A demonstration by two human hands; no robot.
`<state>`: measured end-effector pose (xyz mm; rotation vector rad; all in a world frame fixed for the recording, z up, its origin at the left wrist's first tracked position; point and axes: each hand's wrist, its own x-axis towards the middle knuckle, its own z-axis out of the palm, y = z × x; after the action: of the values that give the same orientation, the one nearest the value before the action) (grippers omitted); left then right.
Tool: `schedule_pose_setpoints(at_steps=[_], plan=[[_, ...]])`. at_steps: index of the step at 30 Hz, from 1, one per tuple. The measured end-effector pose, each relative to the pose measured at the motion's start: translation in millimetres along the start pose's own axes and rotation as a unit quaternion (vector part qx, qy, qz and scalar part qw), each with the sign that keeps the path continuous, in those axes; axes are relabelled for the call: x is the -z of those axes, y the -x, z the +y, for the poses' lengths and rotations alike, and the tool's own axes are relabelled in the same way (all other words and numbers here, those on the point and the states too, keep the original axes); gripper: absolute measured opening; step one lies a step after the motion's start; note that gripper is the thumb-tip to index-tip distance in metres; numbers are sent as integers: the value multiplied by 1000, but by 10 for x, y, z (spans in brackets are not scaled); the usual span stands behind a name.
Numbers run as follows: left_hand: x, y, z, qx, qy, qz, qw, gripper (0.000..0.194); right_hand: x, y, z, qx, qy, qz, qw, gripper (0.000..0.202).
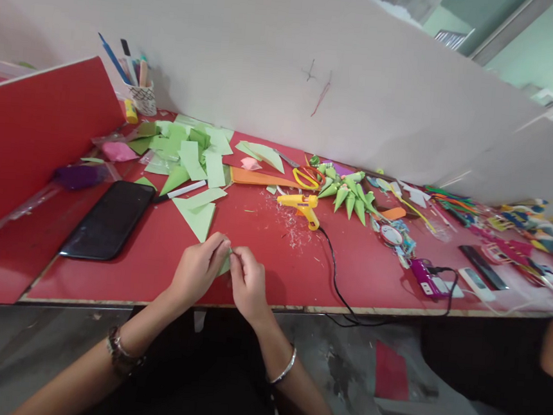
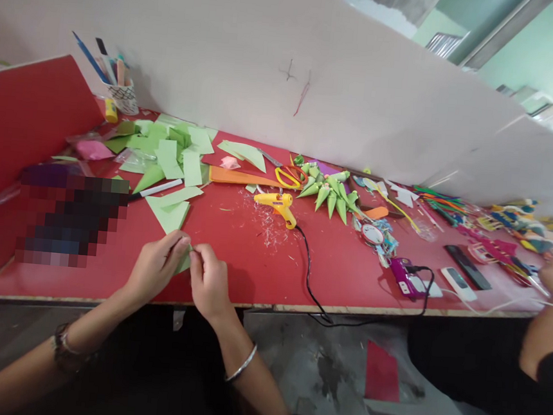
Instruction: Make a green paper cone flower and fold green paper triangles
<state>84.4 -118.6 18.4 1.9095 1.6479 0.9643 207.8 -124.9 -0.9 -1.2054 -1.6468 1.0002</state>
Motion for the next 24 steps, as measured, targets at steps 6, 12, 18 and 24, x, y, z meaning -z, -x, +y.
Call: schedule_pose_setpoints(at_steps=[6,12,18,24], plan=[[-88,61,-20,-1,19,42,999,17,-93,39,-22,-6,2,40,999,22],[-105,139,-71,20,33,45,998,20,-145,27,-20,-10,12,73,997,22],[-80,170,-84,25,64,27,997,20,-102,-15,-27,-12,22,99,995,21],[-144,213,-111,42,108,-3,993,35,-122,-50,-19,-7,-1,96,995,21]])
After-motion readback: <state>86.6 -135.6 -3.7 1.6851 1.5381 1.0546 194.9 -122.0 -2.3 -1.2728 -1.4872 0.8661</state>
